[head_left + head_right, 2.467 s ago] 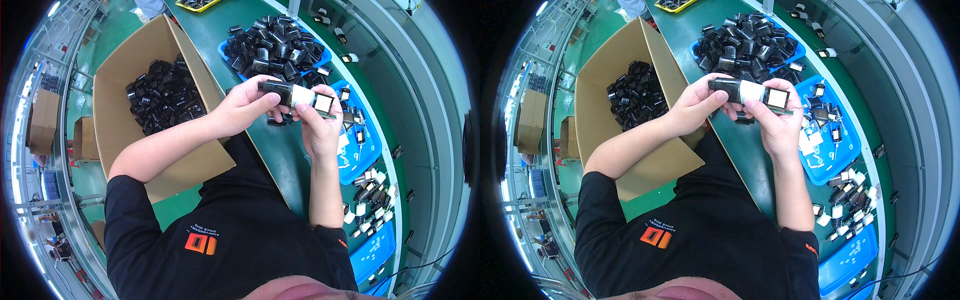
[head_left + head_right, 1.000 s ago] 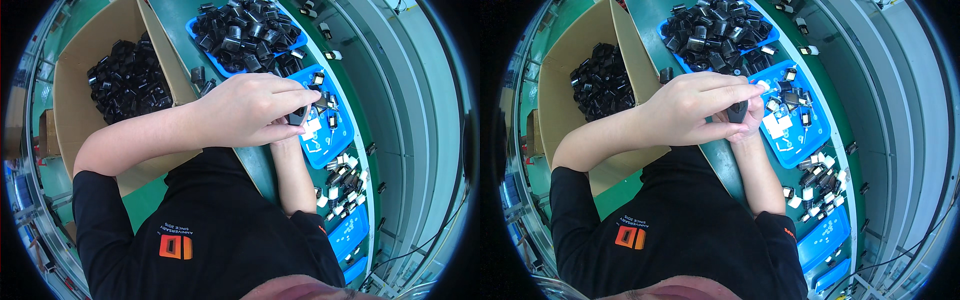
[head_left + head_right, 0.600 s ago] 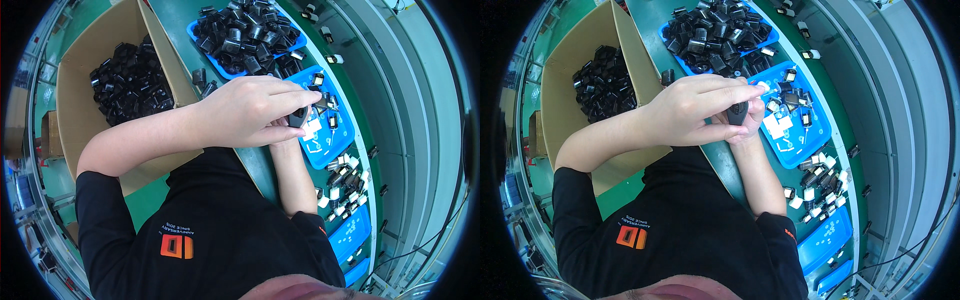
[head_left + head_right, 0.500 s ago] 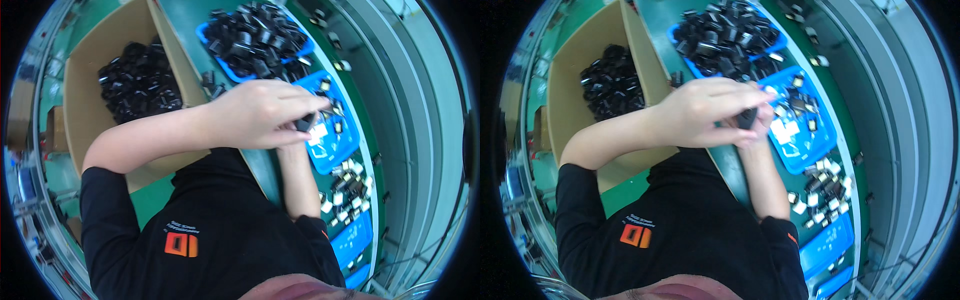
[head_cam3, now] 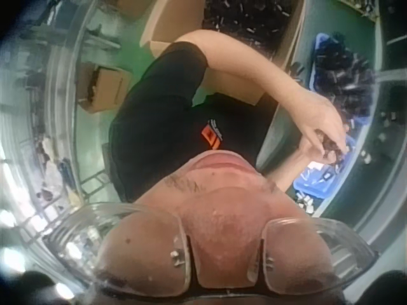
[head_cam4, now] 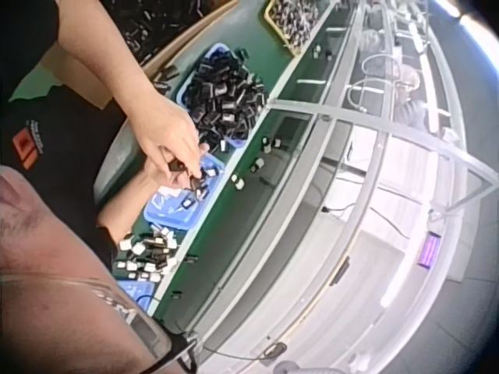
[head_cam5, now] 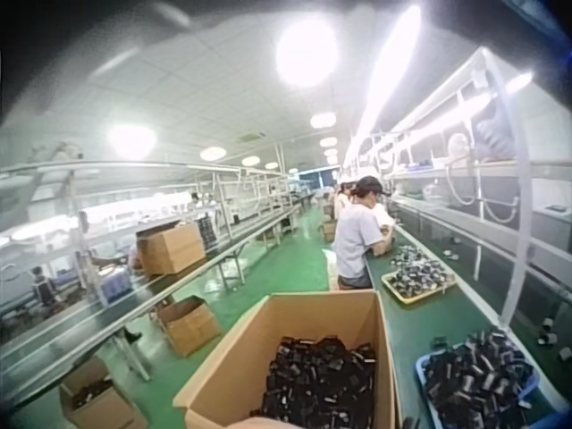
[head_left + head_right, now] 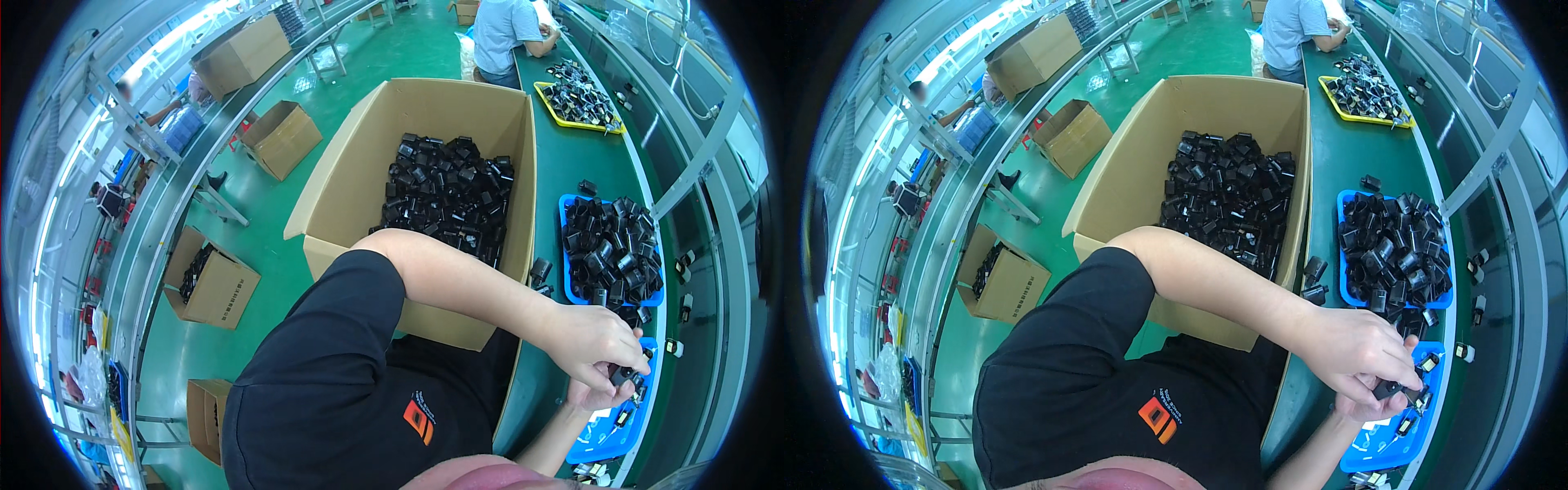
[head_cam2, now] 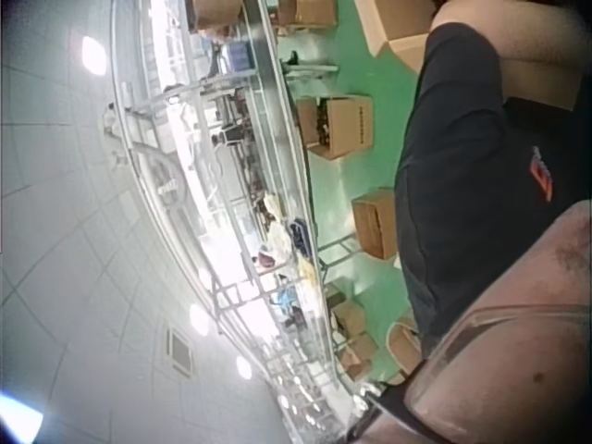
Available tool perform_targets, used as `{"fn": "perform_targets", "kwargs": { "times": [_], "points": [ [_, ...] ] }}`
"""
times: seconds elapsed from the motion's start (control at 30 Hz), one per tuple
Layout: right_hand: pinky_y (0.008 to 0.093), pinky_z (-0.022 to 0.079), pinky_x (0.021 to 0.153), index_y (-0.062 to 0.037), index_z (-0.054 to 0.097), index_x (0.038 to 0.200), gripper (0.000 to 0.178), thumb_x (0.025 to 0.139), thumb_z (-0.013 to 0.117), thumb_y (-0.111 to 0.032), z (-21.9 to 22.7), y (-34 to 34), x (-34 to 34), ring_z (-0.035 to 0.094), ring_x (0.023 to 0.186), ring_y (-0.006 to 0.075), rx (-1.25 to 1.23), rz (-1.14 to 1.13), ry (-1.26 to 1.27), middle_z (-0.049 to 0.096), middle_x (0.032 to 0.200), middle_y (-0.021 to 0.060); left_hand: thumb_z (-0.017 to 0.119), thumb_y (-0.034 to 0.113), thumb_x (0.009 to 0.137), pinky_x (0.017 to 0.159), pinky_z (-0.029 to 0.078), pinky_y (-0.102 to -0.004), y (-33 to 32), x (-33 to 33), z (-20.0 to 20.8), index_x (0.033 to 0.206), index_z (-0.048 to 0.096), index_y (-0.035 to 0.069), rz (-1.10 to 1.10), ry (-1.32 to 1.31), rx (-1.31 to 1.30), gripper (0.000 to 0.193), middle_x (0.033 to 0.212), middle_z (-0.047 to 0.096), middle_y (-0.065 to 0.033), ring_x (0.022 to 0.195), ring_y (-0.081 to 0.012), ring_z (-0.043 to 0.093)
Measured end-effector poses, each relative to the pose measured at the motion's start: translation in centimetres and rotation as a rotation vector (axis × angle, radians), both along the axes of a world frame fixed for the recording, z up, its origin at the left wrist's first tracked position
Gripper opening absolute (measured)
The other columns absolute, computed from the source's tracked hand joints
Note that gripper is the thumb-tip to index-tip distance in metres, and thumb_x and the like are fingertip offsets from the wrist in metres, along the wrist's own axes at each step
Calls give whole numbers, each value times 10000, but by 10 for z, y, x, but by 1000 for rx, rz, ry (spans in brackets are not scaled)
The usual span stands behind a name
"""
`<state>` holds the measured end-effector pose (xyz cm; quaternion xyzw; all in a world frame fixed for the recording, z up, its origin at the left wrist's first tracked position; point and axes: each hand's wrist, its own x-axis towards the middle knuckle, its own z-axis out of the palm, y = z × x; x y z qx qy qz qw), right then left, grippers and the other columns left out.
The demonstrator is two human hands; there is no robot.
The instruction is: Assembling black plastic housing components with internal parts on a factory assembly line.
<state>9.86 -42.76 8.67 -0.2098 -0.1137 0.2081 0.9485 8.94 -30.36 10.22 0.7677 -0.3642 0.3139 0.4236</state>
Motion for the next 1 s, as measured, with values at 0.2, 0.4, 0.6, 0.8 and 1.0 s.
{"fn": "perform_targets", "kwargs": {
  "times": [0.2,0.4,0.6,0.8,1.0],
  "points": [
    [412,323,1078,1,369,1398,652,894,520,-384,-67,-48,68,437,1268,240,-525,-593,-597,447,1372,134,759,280,727,712,511,-380,20,8,8,1179,597,56,109,-150,81,530,988,651,-101,837,-280,632],
    [394,369,1066,34,396,1390,808,736,777,-251,-30,-37,40,514,1200,260,-674,-159,-546,500,1331,142,762,244,699,812,455,-404,21,10,0,1252,533,33,104,-230,297,634,1130,587,-101,916,-278,563],
    [387,436,1043,42,369,1390,930,666,846,-291,-25,-31,31,549,1173,289,-528,-94,-329,496,1292,189,776,427,564,994,293,-491,15,9,-9,1363,255,-62,245,318,110,1072,1267,362,-273,1133,-398,383],
    [423,414,1067,33,387,1358,892,679,843,-321,-45,-26,24,519,1211,297,-452,-60,-297,489,1295,194,720,342,570,948,309,-479,13,0,-11,1334,241,-63,230,501,138,988,1153,396,-249,1061,-380,403],
    [513,348,1095,-116,442,1356,786,704,806,-361,-45,-28,11,458,1285,342,-401,-190,-359,463,1359,159,707,317,538,983,291,-501,-7,13,-19,1307,282,-74,65,390,88,962,1148,416,-272,1110,-433,420]
  ]
}}
